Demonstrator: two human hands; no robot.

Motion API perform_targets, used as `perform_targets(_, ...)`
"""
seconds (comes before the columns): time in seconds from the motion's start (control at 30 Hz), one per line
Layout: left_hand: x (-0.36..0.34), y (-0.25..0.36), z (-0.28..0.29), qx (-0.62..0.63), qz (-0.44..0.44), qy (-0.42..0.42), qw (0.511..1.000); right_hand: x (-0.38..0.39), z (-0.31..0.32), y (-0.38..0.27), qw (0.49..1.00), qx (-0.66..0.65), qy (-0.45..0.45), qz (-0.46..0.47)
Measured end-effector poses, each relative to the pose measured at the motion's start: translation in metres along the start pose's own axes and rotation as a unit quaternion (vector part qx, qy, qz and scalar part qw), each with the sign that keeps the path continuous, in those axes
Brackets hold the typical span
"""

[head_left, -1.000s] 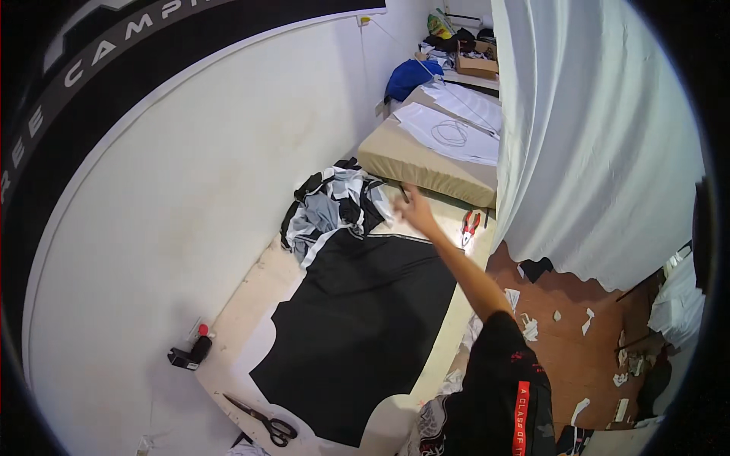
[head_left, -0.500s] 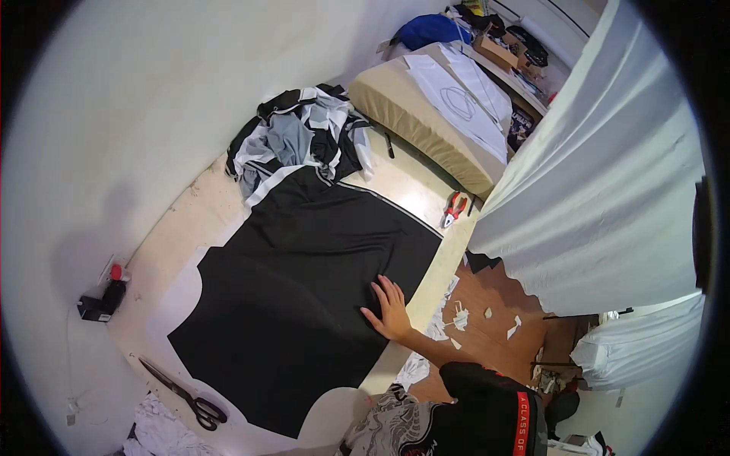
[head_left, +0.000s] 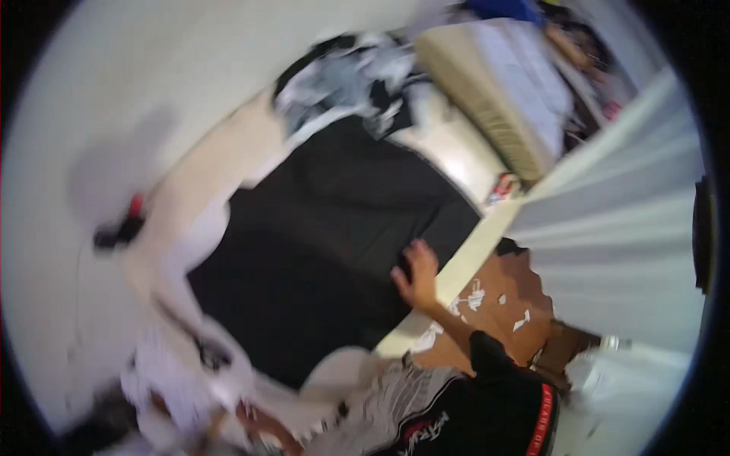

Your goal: Cutting pieces of black fabric according to a paper template using scissors on a workbench.

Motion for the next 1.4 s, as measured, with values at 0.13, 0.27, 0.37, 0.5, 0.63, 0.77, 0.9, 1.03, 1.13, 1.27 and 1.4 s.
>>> perform_targets(0.13, -0.002, -0.035, 0.012, 0.099, -0.046, 0.004, 0.994, 0.001, 0.016, -0.04, 0.998, 0.002, 0.038, 0.041)
perform_targets(0.27, -0.008, 0.031, 0.027, 0.039, -0.086, -0.081, 0.992, 0.033, 0.024, -0.105, 0.99, -0.097, -0.02, 0.098)
perform_targets(0.37, 0.012, 0.021, 0.049, 0.008, -0.106, -0.088, 0.991, 0.098, 0.018, -0.142, 0.933, -0.194, -0.235, 0.193)
perform_targets(0.5, 0.045, -0.003, 0.06, -0.085, -0.212, -0.085, 0.97, 0.162, 0.025, -0.167, 0.874, -0.214, -0.368, 0.233)
perform_targets(0.63, 0.068, -0.025, 0.066, -0.231, -0.222, -0.082, 0.944, 0.176, 0.047, -0.168, 0.877, -0.187, -0.361, 0.256)
perform_targets(0.77, 0.052, -0.04, 0.076, -0.188, -0.23, -0.041, 0.954, 0.168, 0.046, -0.139, 0.917, -0.148, -0.319, 0.188)
perform_targets(0.9, 0.012, -0.035, 0.078, -0.077, -0.231, -0.057, 0.968, 0.172, 0.012, -0.233, 0.896, -0.282, -0.281, 0.199)
perform_targets(1.03, 0.013, -0.045, 0.106, -0.037, -0.303, -0.104, 0.947, 0.194, -0.07, -0.396, 0.884, -0.264, -0.299, 0.243)
perform_targets(1.13, 0.03, -0.047, 0.106, 0.031, -0.306, -0.169, 0.936, 0.172, -0.132, -0.44, 0.928, -0.08, -0.31, 0.188)
perform_targets(1.27, 0.034, -0.083, 0.173, 0.05, -0.278, -0.181, 0.942, 0.191, -0.163, -0.516, 0.917, 0.057, -0.348, 0.186)
perform_targets(1.4, 0.027, -0.12, 0.211, 0.059, -0.259, -0.183, 0.947, 0.178, -0.191, -0.545, 0.926, 0.07, -0.35, 0.121)
Point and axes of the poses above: each hand's wrist, its own x-axis away from the middle knuckle, its own z-axis out of the back of the hand, y = z × x, the point moved 1 cm from there along -x, towards the middle knuckle, and after that the axes turned 12 degrees about -z, right-handed, at the moved point
